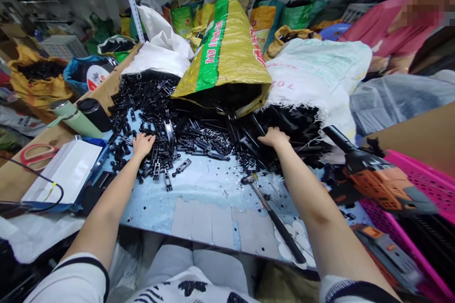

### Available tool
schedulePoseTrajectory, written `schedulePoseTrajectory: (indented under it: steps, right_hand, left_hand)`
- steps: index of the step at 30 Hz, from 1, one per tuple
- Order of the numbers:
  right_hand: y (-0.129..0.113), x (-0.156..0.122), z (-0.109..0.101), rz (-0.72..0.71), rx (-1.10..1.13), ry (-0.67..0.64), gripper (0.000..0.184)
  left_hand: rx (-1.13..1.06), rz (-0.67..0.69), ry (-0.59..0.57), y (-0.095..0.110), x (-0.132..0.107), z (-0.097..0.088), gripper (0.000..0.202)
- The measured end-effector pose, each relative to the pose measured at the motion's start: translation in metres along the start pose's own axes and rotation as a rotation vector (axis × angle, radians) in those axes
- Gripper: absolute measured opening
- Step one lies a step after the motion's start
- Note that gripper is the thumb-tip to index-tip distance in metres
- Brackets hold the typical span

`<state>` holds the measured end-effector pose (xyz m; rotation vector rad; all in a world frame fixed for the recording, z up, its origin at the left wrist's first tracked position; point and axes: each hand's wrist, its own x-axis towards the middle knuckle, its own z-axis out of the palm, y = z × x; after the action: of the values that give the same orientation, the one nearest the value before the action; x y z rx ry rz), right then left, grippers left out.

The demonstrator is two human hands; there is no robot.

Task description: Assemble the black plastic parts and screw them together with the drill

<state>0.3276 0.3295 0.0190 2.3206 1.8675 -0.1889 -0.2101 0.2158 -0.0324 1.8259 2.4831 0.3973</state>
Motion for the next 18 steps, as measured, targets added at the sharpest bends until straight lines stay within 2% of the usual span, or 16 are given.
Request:
schedulePoseTrajectory:
  steps: [3, 5, 8, 10, 12, 16, 18]
  right_hand:
    - [-0.022, -0.034, -0.005, 0.004, -0.090, -0.115, 0.065]
    - [-0.053, -0.051, -0.008, -0.045, -0.101, -0.008, 0.057]
    - [-0.112, -0.061, -0.008, -0.327, -0.024, 0.259, 0.042]
    - [-0.147, -0.060, -0.005, -0.474, 0.001, 0.308, 0.034]
    - [-0.171, -0.056, -0.001, -0.532, 0.001, 0.299, 0.028]
    - [-0.187, -0.057, 0.001, -0.574, 0.009, 0.316, 0.025]
    - [-0.185, -0.067, -0.001, -0.626, 0.091, 0.323, 0.024]
  left_hand:
    - [-0.033, 0.018, 0.038, 0.002, -0.004, -0.003, 0.049]
    - [-0.037, 0.055, 0.068, 0.005, -0.007, -0.005, 0.050]
    - [-0.048, 0.093, 0.086, 0.011, -0.013, -0.009, 0.048]
    - [-0.070, 0.072, 0.064, 0.012, -0.019, -0.013, 0.040]
    - [-0.092, 0.052, 0.029, 0.008, -0.025, -0.017, 0.033]
    - [-0.122, 0.080, 0.007, -0.005, -0.039, -0.031, 0.027]
    - [-0.168, 0.077, 0.069, -0.007, -0.048, -0.040, 0.026]
